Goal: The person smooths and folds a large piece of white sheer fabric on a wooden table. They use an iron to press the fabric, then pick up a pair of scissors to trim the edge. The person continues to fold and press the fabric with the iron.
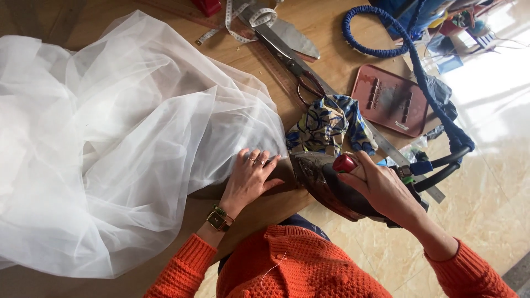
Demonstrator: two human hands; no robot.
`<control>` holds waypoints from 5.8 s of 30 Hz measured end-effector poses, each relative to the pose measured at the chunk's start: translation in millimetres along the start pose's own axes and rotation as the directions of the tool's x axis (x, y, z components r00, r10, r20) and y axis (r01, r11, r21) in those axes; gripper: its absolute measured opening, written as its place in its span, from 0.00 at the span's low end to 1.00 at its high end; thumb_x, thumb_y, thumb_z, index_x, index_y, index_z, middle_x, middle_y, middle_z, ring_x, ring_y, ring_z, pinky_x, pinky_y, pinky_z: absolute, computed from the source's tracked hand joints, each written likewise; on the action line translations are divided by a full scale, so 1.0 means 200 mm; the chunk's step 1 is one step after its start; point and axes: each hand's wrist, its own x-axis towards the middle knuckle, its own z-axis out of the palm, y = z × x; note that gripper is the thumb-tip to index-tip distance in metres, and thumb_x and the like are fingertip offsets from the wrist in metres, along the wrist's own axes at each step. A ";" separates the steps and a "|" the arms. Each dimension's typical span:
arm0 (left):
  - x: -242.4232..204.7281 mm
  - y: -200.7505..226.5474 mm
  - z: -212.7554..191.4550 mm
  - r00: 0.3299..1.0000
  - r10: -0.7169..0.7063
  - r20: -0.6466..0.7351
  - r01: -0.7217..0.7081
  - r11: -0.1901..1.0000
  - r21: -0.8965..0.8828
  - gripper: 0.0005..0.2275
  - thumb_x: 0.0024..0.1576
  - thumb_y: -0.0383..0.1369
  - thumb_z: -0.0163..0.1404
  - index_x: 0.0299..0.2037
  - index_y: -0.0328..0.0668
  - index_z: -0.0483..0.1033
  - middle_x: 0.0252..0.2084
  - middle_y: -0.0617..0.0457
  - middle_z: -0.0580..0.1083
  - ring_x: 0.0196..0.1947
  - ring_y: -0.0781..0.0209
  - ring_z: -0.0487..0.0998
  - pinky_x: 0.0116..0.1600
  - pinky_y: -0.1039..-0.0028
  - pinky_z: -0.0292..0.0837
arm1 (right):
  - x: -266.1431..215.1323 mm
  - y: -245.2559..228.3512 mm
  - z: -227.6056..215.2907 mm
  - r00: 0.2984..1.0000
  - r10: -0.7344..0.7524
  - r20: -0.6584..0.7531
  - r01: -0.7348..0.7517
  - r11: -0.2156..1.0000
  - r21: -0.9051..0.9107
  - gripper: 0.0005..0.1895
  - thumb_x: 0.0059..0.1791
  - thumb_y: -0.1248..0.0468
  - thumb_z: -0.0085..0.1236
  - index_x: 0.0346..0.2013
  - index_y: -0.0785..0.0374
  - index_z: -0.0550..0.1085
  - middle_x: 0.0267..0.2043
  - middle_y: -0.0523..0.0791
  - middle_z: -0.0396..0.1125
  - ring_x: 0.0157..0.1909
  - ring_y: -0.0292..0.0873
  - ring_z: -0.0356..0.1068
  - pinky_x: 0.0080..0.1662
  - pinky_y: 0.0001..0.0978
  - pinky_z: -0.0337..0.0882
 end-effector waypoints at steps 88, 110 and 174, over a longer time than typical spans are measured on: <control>0.11 0.16 -0.14 0.974 -0.164 -0.157 0.140 0.978 -0.153 0.11 0.60 0.37 0.56 0.50 0.44 0.78 0.54 0.51 0.74 0.58 0.54 0.71 0.70 0.49 0.59 | 1.21 0.93 -0.50 0.967 0.020 -0.256 -0.053 0.991 -0.122 0.27 0.61 0.43 0.51 0.40 0.67 0.68 0.43 0.58 0.71 0.36 0.61 0.69 0.35 0.51 0.64; 0.50 -0.33 -0.22 0.934 -0.288 0.210 0.354 0.691 -0.630 0.02 0.64 0.34 0.48 0.40 0.52 0.74 0.31 0.57 0.80 0.43 0.54 0.83 0.68 0.49 0.62 | 0.70 0.03 0.40 0.801 -0.581 -0.147 0.562 0.644 0.519 0.48 0.47 0.55 0.69 0.77 0.47 0.52 0.78 0.46 0.43 0.75 0.59 0.39 0.67 0.64 0.43; 0.41 -0.15 -0.56 0.816 -0.413 0.405 0.499 0.148 -0.854 0.07 0.58 0.31 0.58 0.41 0.36 0.84 0.37 0.47 0.83 0.43 0.68 0.76 0.52 0.71 0.73 | 0.78 -0.30 0.38 0.773 -0.539 -0.336 0.585 0.400 0.705 0.08 0.57 0.62 0.54 0.40 0.62 0.77 0.37 0.49 0.74 0.41 0.40 0.67 0.50 0.38 0.67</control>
